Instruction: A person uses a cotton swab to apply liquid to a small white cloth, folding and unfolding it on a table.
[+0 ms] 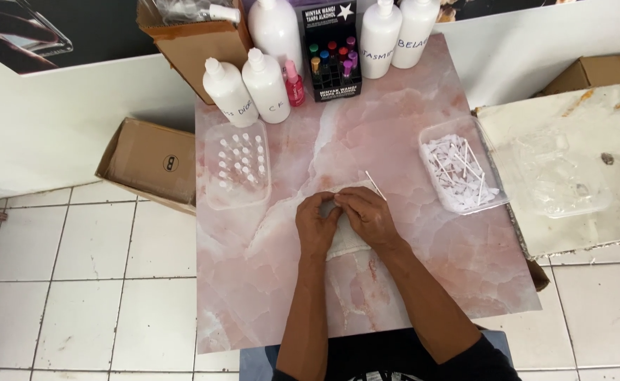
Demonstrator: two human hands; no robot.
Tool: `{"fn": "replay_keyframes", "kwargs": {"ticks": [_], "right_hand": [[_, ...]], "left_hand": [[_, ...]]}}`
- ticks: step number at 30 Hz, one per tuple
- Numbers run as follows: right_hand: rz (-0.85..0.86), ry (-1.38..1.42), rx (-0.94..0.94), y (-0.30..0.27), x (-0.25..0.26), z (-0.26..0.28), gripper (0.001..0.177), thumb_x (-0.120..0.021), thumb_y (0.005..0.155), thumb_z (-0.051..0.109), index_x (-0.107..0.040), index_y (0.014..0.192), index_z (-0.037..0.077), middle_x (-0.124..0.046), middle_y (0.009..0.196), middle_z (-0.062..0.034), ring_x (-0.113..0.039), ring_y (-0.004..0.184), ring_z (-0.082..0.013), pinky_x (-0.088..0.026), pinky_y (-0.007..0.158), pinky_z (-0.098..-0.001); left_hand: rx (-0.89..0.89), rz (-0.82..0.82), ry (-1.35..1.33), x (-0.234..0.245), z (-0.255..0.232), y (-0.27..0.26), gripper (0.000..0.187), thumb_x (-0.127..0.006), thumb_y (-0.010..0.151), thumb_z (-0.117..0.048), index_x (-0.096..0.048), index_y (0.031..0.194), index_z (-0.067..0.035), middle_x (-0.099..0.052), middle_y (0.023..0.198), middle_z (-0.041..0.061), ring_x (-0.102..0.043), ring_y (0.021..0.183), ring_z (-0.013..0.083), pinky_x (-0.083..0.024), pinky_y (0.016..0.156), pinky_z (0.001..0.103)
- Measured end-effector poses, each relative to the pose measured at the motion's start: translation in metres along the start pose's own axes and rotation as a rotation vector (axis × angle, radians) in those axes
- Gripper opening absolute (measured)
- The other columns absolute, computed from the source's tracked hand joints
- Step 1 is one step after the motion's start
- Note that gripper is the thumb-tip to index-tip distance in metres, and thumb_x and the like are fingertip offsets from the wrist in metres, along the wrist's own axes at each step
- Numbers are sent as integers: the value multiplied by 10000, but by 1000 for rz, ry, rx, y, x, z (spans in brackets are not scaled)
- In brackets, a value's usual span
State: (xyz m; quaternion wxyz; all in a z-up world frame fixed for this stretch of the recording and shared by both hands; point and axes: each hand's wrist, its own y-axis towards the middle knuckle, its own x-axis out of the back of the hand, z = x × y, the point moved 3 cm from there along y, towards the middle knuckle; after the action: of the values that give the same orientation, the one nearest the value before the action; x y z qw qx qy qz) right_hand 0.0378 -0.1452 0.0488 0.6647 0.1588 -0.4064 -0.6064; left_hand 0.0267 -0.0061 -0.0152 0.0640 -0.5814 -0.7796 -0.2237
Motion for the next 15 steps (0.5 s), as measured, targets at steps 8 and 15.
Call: {"fn": "replay_keyframes", "kwargs": {"ticks": [8,15], "right_hand": [[-7,-25,26,4,3,7,99,-717,896,-91,-773,956,-35,-739,947,-178,-734,827,-301,-600,727,-400],[-3,-53,40,1,1,4,97,-722,881,-94,-769,947,-41,-725,957,-162,-734,847,-299,-604,730,-379]], "left_hand": [[-38,44,2,7,-10,-2,289,-842,802,-78,-772,1070,-163,-774,1011,7,-694,1049,219,-423,1041,385],[-11,17,28,14,-20,-1,354,-867,755,-82,-726,1076,-133,-768,1003,50,-707,1016,275,-455,1020,426]]}}
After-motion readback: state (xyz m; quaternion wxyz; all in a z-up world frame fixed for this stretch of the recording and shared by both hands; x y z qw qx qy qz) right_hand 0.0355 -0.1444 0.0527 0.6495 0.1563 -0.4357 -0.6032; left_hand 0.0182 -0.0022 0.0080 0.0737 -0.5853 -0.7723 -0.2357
